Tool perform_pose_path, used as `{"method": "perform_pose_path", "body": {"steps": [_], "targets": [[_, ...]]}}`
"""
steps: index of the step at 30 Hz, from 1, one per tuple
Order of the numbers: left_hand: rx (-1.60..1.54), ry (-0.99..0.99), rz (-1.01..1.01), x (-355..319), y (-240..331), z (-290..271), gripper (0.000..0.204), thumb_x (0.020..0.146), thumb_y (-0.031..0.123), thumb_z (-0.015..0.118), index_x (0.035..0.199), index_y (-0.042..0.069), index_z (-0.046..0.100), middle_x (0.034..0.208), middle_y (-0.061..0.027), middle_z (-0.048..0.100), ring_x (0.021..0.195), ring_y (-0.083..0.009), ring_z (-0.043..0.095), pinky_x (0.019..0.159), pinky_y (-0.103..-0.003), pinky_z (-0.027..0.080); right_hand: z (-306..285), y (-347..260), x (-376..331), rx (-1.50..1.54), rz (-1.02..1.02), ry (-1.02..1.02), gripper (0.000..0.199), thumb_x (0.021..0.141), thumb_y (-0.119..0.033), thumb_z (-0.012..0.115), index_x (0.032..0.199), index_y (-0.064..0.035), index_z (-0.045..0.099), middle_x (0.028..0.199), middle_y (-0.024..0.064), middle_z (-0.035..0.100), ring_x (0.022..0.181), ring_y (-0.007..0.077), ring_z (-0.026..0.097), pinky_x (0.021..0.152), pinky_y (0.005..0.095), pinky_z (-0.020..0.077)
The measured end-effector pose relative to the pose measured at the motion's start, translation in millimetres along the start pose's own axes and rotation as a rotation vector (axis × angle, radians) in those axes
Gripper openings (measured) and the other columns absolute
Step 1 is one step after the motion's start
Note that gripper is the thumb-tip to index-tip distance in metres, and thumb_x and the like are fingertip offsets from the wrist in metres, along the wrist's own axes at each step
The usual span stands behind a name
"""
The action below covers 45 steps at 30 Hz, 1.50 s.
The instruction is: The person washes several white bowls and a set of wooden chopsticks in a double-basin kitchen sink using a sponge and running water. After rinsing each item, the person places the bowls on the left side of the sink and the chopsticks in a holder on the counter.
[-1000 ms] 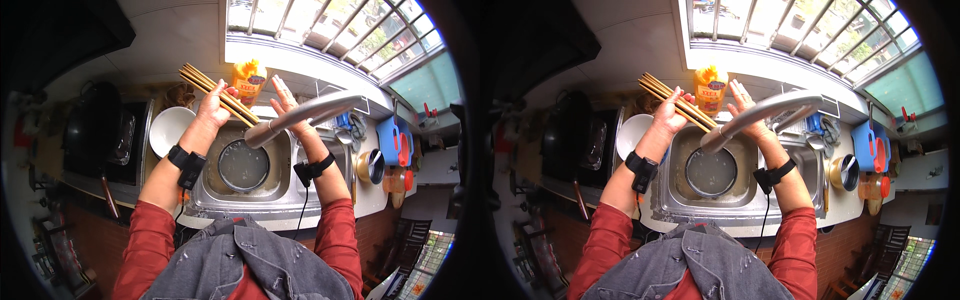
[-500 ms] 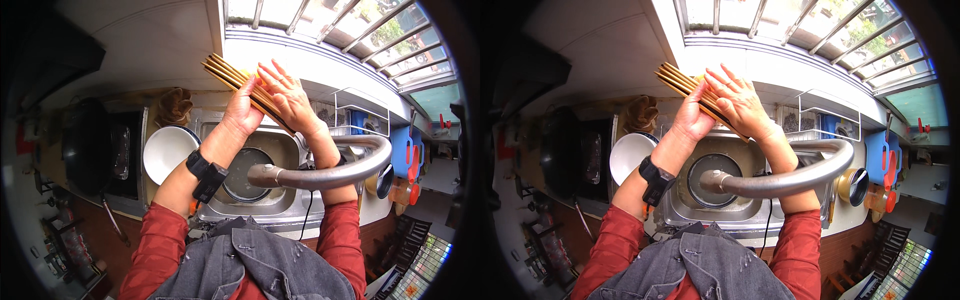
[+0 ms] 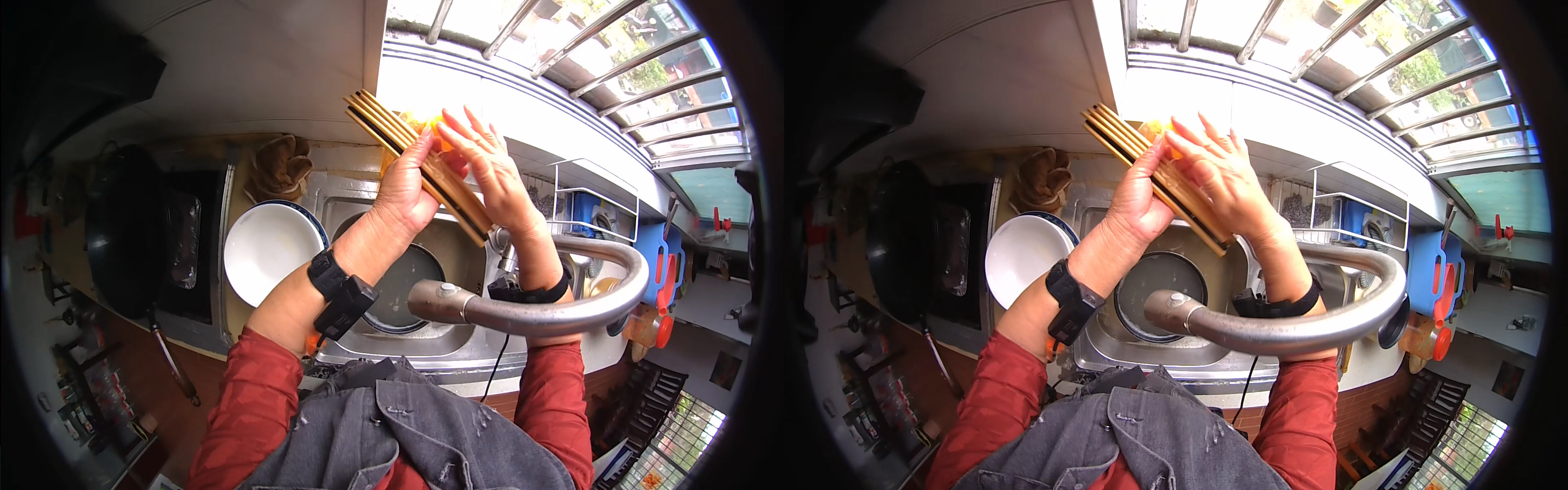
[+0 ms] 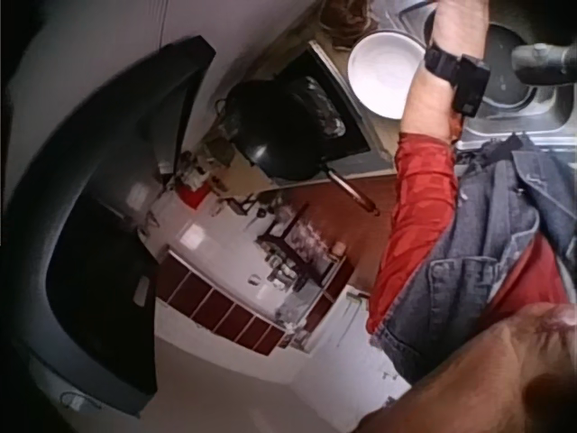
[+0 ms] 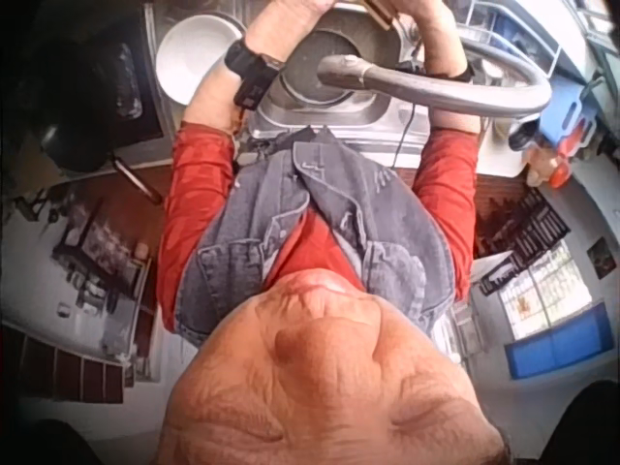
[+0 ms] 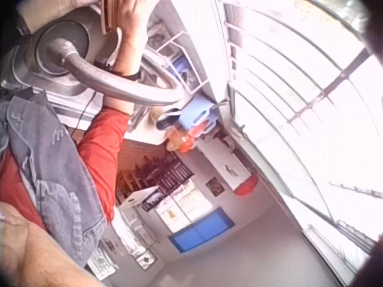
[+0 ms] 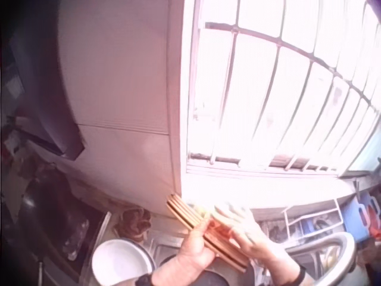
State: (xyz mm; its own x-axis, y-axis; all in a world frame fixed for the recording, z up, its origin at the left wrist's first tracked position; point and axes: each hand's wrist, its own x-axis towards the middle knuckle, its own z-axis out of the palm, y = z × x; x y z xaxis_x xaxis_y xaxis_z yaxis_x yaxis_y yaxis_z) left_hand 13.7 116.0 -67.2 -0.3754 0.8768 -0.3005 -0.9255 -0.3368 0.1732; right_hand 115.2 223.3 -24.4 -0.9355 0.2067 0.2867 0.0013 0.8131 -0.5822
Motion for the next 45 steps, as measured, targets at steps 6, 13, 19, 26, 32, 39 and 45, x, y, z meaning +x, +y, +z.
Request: {"method": "perform_pose_path", "body": {"steps": [6, 13, 19, 26, 32, 39, 45], "targets": [[0.078, 0.07, -0.063, -34.4, 11.1, -39.2, 0.029, 0.09, 0.032, 0.059, 0.073, 0.014, 0.044, 0.056, 0.0034, 0.04, 0.055, -0.0127, 0.044, 0.063, -0.033, 0.045, 13.3, 9.0, -81.6, 0.581, 0.349, 0.157, 0.053, 0.097, -0.032, 0.038, 0.139, -0.0005, 0.036, 0.144, 0.0152, 0.034, 0.137, 0.0236, 0.024, 0.112, 0.0366, 0.0157], [0.278, 0.245, -0.012, -115.7, 1.8, -96.6, 0.034, 0.09, 0.035, 0.06, 0.069, 0.015, 0.041, 0.055, 0.0034, 0.038, 0.053, -0.0131, 0.041, 0.061, -0.032, 0.043, 88.2, -56.7, -173.7, 0.613, 0.453, -0.395, 0.084, 0.073, -0.03, 0.073, 0.138, 0.0034, 0.032, 0.136, 0.0186, 0.044, 0.13, 0.0238, 0.036, 0.11, 0.0311, 0.023], [0.297, 0.461, 0.147, -175.5, -47.6, -134.5, 0.035, 0.086, 0.034, 0.065, 0.067, 0.014, 0.044, 0.057, 0.0016, 0.041, 0.055, -0.0135, 0.044, 0.062, -0.031, 0.044, 174.4, -120.2, -187.4, 0.137, 0.488, -0.25, 0.05, 0.073, -0.02, 0.068, 0.114, 0.0033, 0.052, 0.105, 0.0229, 0.06, 0.099, 0.0323, 0.059, 0.084, 0.0366, 0.0469], [0.286, 0.165, -0.05, -205.8, -45.4, -152.5, 0.02, 0.085, 0.019, 0.061, 0.071, 0.012, 0.048, 0.056, 0.0005, 0.043, 0.052, -0.0129, 0.045, 0.057, -0.029, 0.043, 174.7, -131.8, -229.0, 1.306, 0.844, -0.536, 0.008, 0.081, -0.01, 0.061, 0.085, -0.0057, 0.055, 0.052, 0.001, 0.048, 0.04, 0.0106, 0.048, 0.037, 0.025, 0.0349], [-0.08, -0.311, -0.139, -189.3, -41.4, -150.0, 0.009, 0.086, 0.014, 0.057, 0.079, 0.012, 0.051, 0.056, 0.0025, 0.041, 0.048, -0.0097, 0.042, 0.049, -0.025, 0.037, 165.1, -128.7, -257.0, 1.995, 0.807, -0.727, 0.018, 0.083, -0.01, 0.062, 0.095, -0.006, 0.05, 0.055, -0.0029, 0.037, 0.04, 0.0081, 0.038, 0.038, 0.0247, 0.0327], [0.644, 0.814, 0.432, -173.9, -133.5, -180.8, 0.041, 0.078, -0.004, 0.062, 0.113, 0.002, 0.041, 0.072, -0.0077, 0.052, 0.05, -0.0168, 0.05, 0.046, -0.032, 0.045, 200.7, -98.4, -260.5, -0.024, 0.481, -0.164, 0.019, 0.084, -0.014, 0.052, 0.09, 0.0043, 0.053, 0.076, 0.0262, 0.064, 0.072, 0.0413, 0.064, 0.065, 0.0478, 0.0516], [0.422, 0.576, 0.326, -154.8, -83.1, -172.7, 0.016, 0.084, 0.01, 0.064, 0.094, 0.008, 0.051, 0.059, 0.0003, 0.045, 0.041, -0.009, 0.043, 0.038, -0.026, 0.041, 166.7, -106.2, -284.7, 0.295, 0.568, -0.303, 0.014, 0.074, -0.006, 0.058, 0.083, 0.0007, 0.051, 0.062, 0.0189, 0.058, 0.054, 0.0339, 0.06, 0.052, 0.0405, 0.0476]]}}
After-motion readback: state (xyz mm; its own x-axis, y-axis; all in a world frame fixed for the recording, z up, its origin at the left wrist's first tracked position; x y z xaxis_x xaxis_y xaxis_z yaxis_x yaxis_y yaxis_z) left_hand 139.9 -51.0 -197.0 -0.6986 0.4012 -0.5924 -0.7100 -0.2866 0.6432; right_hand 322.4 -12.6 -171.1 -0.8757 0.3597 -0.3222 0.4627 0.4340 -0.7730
